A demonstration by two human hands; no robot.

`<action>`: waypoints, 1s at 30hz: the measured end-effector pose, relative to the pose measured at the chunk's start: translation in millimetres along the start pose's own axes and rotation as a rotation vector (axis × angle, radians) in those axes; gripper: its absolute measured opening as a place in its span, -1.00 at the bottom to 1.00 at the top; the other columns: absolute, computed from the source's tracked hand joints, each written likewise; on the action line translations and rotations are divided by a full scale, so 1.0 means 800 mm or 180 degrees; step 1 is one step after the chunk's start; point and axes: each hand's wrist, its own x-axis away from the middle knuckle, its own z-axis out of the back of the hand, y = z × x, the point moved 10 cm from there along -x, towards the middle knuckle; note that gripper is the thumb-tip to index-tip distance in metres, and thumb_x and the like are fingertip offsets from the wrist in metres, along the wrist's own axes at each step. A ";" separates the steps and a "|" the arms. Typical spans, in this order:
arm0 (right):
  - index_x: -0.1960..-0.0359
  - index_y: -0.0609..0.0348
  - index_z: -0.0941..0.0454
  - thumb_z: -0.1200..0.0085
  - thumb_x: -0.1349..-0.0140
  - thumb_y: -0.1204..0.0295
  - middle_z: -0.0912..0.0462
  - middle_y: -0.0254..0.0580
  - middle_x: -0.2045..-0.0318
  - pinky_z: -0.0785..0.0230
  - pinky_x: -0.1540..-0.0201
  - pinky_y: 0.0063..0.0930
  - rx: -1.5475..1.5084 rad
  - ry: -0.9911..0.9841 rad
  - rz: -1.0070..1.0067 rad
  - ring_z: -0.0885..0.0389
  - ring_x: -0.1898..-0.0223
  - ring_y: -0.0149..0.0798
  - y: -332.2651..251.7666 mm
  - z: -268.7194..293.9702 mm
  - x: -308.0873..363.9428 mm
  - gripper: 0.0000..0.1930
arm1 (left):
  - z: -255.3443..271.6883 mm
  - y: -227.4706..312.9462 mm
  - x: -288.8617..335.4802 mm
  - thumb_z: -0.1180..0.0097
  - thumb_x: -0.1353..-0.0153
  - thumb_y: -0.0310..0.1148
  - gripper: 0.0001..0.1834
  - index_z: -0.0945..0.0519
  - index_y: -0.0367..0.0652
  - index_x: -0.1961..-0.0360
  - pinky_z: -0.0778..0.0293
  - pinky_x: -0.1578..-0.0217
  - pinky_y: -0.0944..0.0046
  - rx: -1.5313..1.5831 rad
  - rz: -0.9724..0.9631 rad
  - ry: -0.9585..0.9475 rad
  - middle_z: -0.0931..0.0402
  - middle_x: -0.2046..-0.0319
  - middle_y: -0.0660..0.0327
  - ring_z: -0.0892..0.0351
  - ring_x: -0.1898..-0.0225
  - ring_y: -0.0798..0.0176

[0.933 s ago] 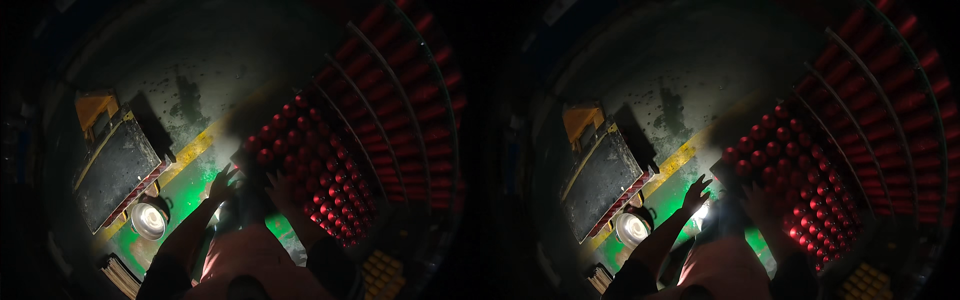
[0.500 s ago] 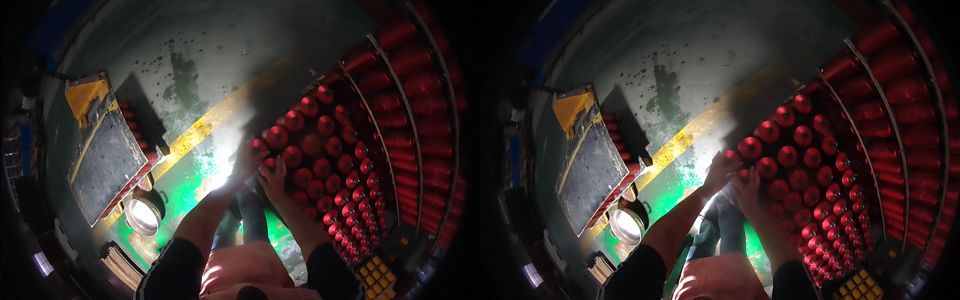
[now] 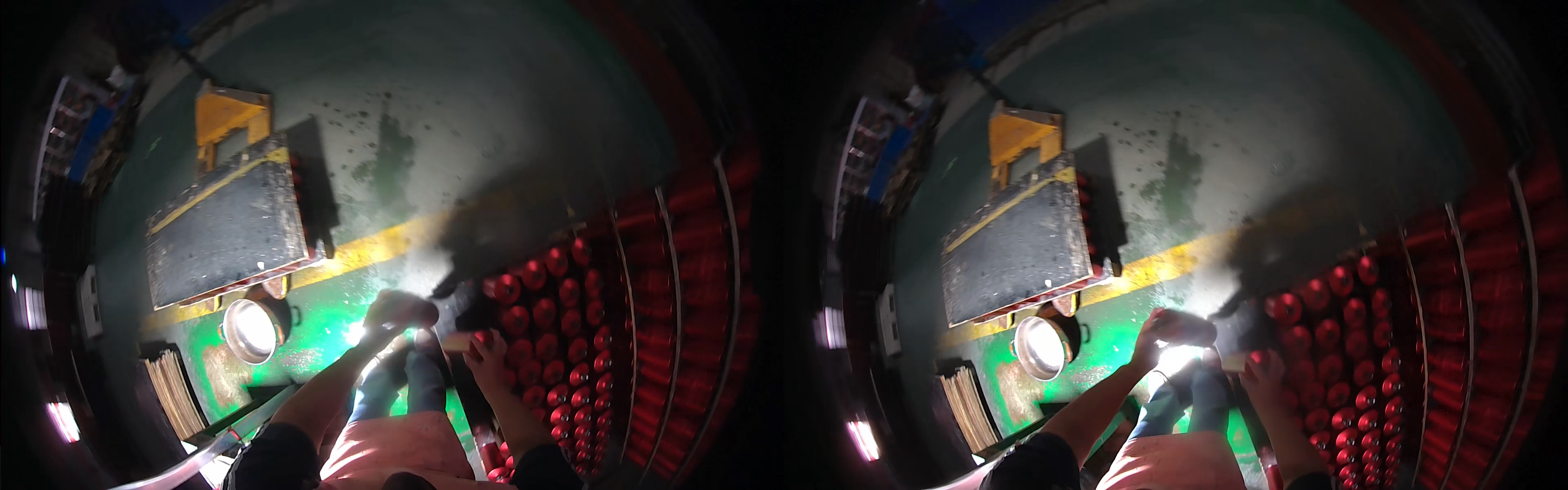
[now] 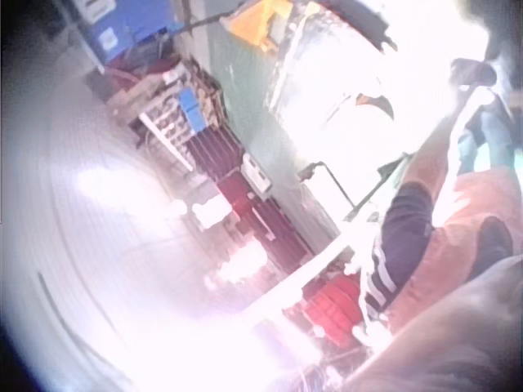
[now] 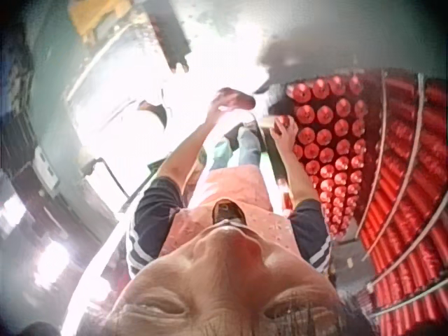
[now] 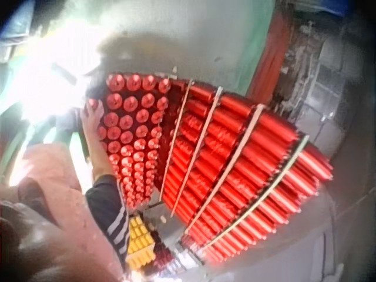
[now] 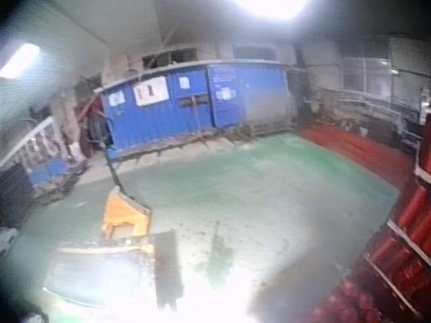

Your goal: The person repeatedly picks up red cylindrical objects from a pallet and places them onto a conveyor belt. They handle the cylinders one at a time or in pairs, moving them from a stacked arrangement to the belt for processing.

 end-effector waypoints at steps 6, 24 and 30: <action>-0.13 0.08 -0.56 -0.38 0.12 0.41 -0.46 0.03 -0.10 -0.27 -0.22 -0.14 -0.1548 -0.0288 0.0505 -0.41 -0.14 0.05 -0.135 0.063 -0.063 -0.36 | 0.298 0.086 0.154 -0.41 0.00 -0.51 -0.30 -0.51 -0.17 -0.25 -0.21 -0.34 0.10 0.0511 0.1305 0.1491 -0.38 -0.28 0.04 -0.30 -0.34 0.10; -0.12 0.07 -0.41 0.15 -0.34 -0.13 -0.52 -0.12 -0.08 -0.49 -0.01 -0.17 -0.5109 -0.4497 -0.2118 -0.52 -0.07 -0.11 -0.860 -0.366 -0.087 -0.43 | 0.678 -0.066 0.487 0.00 -0.25 0.18 -0.34 -0.35 -0.04 -0.21 -0.70 0.19 0.05 0.4539 0.0712 0.4865 -0.46 -0.09 0.08 -0.56 0.00 0.00; -0.14 0.28 -0.42 0.28 -0.25 -0.39 -0.54 0.17 0.03 -0.60 0.07 -0.20 -0.5536 -0.5568 -0.3458 -0.57 0.06 0.04 -1.000 -0.495 -0.019 -0.12 | 0.732 -0.152 0.474 -0.03 -0.13 0.23 -0.26 -0.46 -0.19 -0.10 -0.73 0.43 0.25 0.6006 0.0393 0.4511 -0.54 0.13 -0.15 -0.63 0.29 -0.08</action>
